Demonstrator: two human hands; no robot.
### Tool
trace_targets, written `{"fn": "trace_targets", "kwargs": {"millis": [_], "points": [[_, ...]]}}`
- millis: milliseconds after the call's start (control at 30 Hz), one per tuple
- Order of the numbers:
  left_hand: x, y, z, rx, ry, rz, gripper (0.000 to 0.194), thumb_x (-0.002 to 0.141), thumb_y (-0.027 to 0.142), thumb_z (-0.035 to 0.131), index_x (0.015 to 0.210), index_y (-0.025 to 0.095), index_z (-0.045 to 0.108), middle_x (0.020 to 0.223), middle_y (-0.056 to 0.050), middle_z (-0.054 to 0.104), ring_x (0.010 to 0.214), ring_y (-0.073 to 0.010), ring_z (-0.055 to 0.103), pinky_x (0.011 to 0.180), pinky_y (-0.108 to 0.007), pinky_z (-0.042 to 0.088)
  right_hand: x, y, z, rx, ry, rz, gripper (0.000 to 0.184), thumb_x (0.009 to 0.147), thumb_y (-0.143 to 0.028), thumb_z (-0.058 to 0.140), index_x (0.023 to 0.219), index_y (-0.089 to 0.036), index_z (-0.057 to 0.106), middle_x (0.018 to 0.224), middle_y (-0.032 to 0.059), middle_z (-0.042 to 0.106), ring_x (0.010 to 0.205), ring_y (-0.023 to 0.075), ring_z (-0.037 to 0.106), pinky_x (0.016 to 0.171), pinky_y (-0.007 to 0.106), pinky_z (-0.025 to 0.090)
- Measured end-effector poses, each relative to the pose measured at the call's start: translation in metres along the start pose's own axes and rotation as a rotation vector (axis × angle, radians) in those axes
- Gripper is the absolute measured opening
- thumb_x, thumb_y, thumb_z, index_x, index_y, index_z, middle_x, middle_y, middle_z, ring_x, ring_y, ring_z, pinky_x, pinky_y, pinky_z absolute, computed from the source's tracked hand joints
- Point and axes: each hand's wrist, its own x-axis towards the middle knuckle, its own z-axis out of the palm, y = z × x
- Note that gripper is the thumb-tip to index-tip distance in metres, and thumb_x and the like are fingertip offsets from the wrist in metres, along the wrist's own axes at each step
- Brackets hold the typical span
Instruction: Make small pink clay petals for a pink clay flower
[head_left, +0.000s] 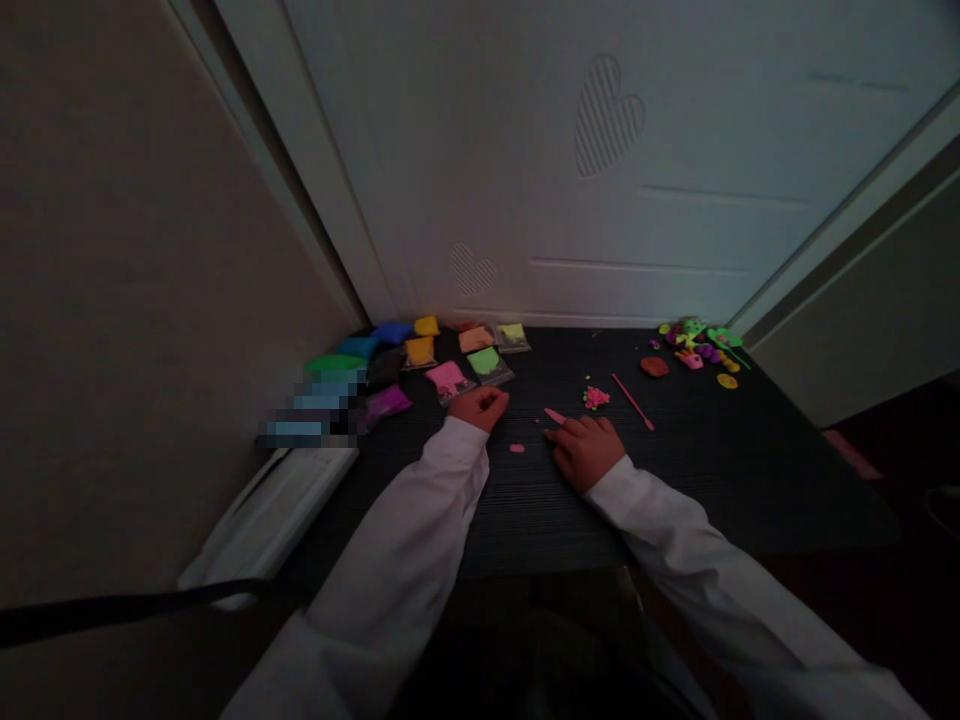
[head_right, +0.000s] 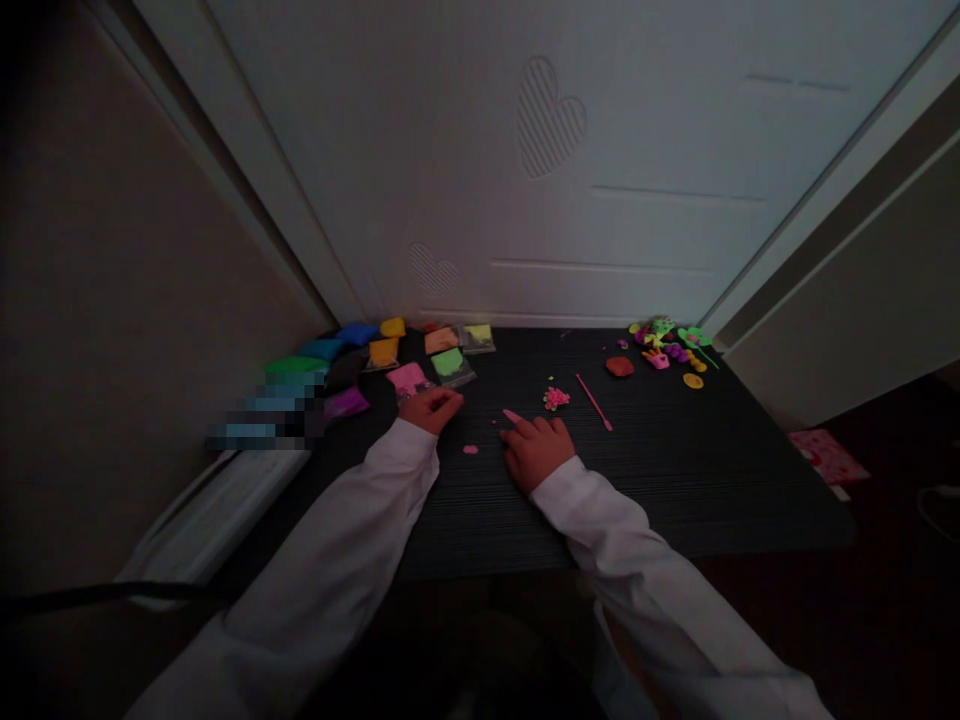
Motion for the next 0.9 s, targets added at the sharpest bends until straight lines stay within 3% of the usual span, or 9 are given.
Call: {"fn": "trace_targets", "kwargs": {"millis": [633, 900], "points": [[-0.0001, 0.0016, 0.0001, 0.021, 0.005, 0.005, 0.023, 0.065, 0.035, 0.046, 0.065, 0.016, 0.059, 0.051, 0.002, 0.052, 0.048, -0.0091, 0.045, 0.046, -0.020, 0.033, -0.0048, 0.0038, 0.0037, 0.074, 0.092, -0.009, 0.030, 0.075, -0.025, 0.035, 0.102, -0.023, 0.049, 0.088, 0.0050, 0.052, 0.080, 0.0166, 0.043, 0.067, 0.029, 0.023], [-0.0009, 0.0035, 0.0017, 0.005, -0.008, 0.008, 0.023, 0.066, 0.034, 0.046, 0.064, 0.015, 0.058, 0.050, 0.002, 0.050, 0.046, -0.0080, 0.044, 0.045, -0.019, 0.033, -0.0030, 0.0010, 0.0021, 0.026, 0.024, 0.001, 0.034, 0.073, -0.027, 0.038, 0.106, -0.025, 0.046, 0.090, 0.0047, 0.051, 0.081, 0.0187, 0.041, 0.068, 0.032, 0.021]]}}
